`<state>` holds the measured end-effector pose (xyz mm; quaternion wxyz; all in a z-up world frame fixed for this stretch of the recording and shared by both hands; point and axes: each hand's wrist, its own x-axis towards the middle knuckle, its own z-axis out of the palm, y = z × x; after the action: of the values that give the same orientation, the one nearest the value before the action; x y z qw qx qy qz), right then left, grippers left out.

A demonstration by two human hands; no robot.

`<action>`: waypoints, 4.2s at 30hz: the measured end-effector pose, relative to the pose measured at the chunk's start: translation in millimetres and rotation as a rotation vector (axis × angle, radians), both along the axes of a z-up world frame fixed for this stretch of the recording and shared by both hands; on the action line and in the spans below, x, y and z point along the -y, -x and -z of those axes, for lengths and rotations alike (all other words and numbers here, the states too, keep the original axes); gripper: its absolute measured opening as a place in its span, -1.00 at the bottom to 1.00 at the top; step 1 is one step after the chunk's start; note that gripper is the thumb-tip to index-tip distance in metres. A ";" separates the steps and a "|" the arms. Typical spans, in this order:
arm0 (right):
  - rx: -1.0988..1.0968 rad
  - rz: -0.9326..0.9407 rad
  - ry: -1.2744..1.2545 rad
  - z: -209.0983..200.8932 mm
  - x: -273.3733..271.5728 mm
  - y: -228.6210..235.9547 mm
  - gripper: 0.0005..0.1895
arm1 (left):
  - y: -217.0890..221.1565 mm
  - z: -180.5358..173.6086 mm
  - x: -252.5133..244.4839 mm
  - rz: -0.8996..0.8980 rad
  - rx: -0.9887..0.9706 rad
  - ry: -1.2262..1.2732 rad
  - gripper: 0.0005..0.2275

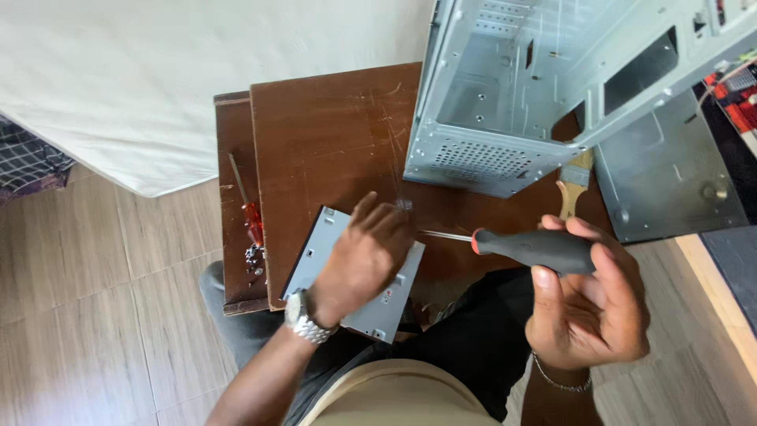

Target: The person removes a disk drive from a computer case, unscrews the metal housing of the drive, and uses a brush to clean the internal tray and laser assembly before manipulating small components inside with a screwdriver.

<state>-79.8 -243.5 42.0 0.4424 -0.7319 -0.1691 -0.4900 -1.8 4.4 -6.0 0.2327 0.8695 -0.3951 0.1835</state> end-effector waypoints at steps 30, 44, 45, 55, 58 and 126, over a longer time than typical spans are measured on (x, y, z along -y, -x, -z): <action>0.002 0.074 -0.136 48.5 35.6 18.8 -0.37 | 79.5 18.3 -155.7 -0.279 -0.194 0.334 -0.16; -0.119 -0.051 -0.049 -32.6 -25.9 5.2 -0.59 | 114.2 46.7 -41.1 -0.488 -0.037 0.174 0.00; -0.112 -0.067 -0.025 -37.3 -32.1 4.9 -0.59 | 112.7 45.4 -35.8 -0.503 -0.005 0.185 -0.03; -0.111 -0.379 0.001 -33.1 -57.8 -33.0 -0.49 | 116.3 21.8 -20.0 -0.548 -0.107 0.234 -0.05; -0.047 -0.338 0.253 -38.5 -67.5 -50.9 -0.62 | 104.0 14.4 -36.3 -0.338 -0.196 0.340 -0.03; -0.179 -0.462 0.489 -77.2 -114.6 -89.4 -0.53 | 99.9 37.9 -42.9 -0.230 -0.257 0.410 0.07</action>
<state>9.6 -128.9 119.2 0.3664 -0.7987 -0.4031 -0.2558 -101.7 47.3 -44.0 0.4300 0.8596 -0.2154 0.1728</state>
